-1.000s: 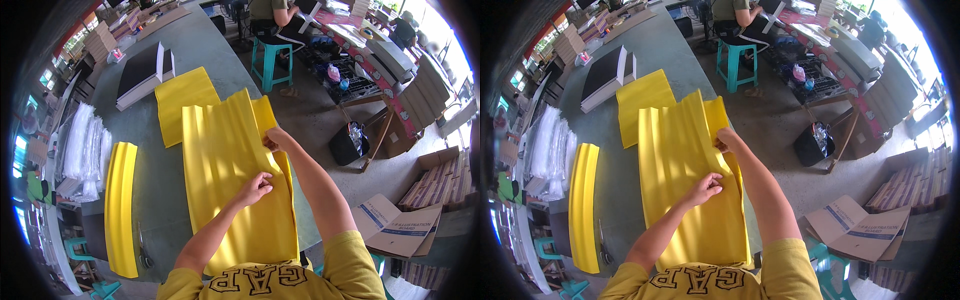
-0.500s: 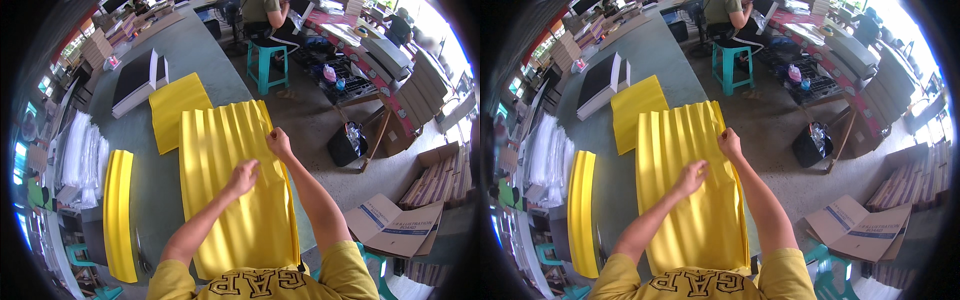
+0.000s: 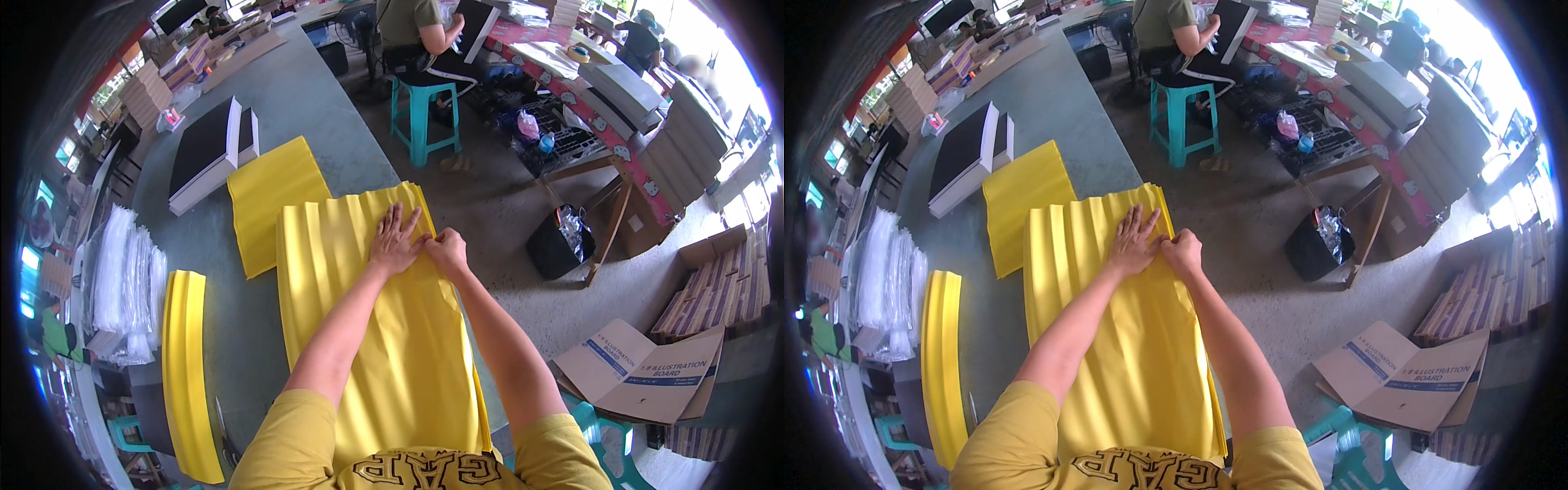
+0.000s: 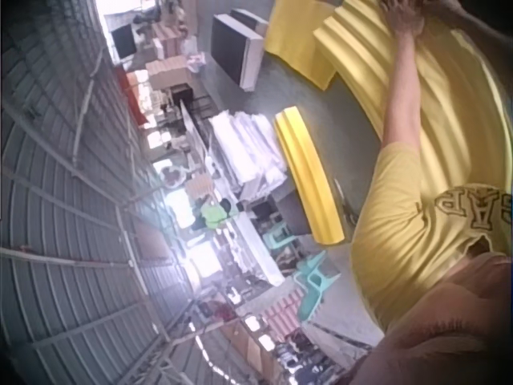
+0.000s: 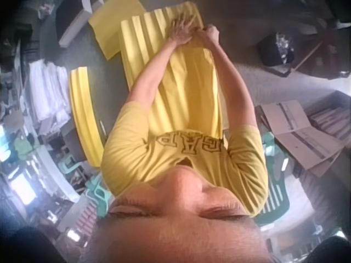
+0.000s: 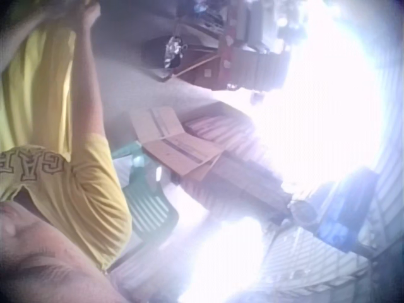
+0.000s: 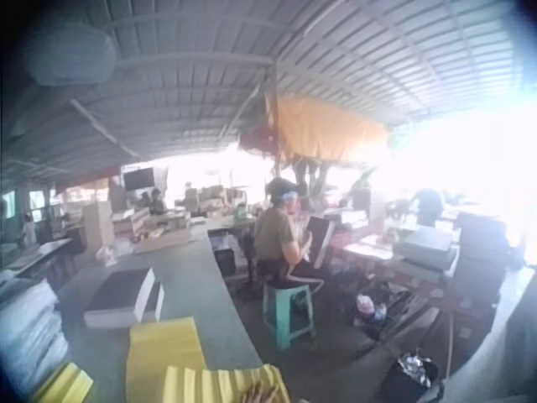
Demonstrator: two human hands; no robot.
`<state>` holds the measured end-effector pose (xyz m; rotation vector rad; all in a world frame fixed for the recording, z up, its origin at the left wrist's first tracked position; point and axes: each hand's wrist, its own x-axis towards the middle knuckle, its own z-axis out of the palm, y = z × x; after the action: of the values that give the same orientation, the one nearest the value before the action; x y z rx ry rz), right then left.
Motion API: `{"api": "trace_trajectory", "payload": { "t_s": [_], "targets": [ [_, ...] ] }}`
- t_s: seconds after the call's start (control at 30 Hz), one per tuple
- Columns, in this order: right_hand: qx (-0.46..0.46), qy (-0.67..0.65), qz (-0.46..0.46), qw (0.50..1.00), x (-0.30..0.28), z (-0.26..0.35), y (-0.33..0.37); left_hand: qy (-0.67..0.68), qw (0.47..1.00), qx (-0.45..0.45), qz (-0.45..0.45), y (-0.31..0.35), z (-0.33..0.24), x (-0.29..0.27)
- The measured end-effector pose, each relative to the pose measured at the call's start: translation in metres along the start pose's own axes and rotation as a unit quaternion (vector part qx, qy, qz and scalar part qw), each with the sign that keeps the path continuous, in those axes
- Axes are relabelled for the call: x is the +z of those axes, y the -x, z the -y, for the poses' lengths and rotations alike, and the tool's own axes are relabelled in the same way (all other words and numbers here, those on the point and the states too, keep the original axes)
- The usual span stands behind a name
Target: The person folds and cuts sheets of yellow paper by hand using shears at a work table.
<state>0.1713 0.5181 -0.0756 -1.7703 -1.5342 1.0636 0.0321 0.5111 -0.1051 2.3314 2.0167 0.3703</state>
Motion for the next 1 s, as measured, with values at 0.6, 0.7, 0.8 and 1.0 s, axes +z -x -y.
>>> {"api": "trace_trajectory", "payload": {
  "t_s": [0.6, 0.7, 0.8, 1.0],
  "targets": [
    [0.078, -0.021, 0.116, 0.990, -0.034, -0.037, 0.091, -0.056, 0.996, -0.062, -0.040, -0.030, 0.001, 0.007],
    [0.070, -0.039, 0.105, 0.991, -0.032, -0.043, 0.088, -0.028, 0.997, -0.053, -0.043, -0.030, 0.001, 0.008],
    [0.077, -0.047, 0.090, 0.992, -0.030, -0.049, 0.086, -0.006, 0.998, -0.053, 0.027, -0.026, -0.014, -0.010],
    [0.051, -0.021, 0.104, 0.993, -0.036, -0.041, 0.087, 0.033, 0.999, -0.017, -0.022, 0.044, -0.056, 0.013]
  ]
}}
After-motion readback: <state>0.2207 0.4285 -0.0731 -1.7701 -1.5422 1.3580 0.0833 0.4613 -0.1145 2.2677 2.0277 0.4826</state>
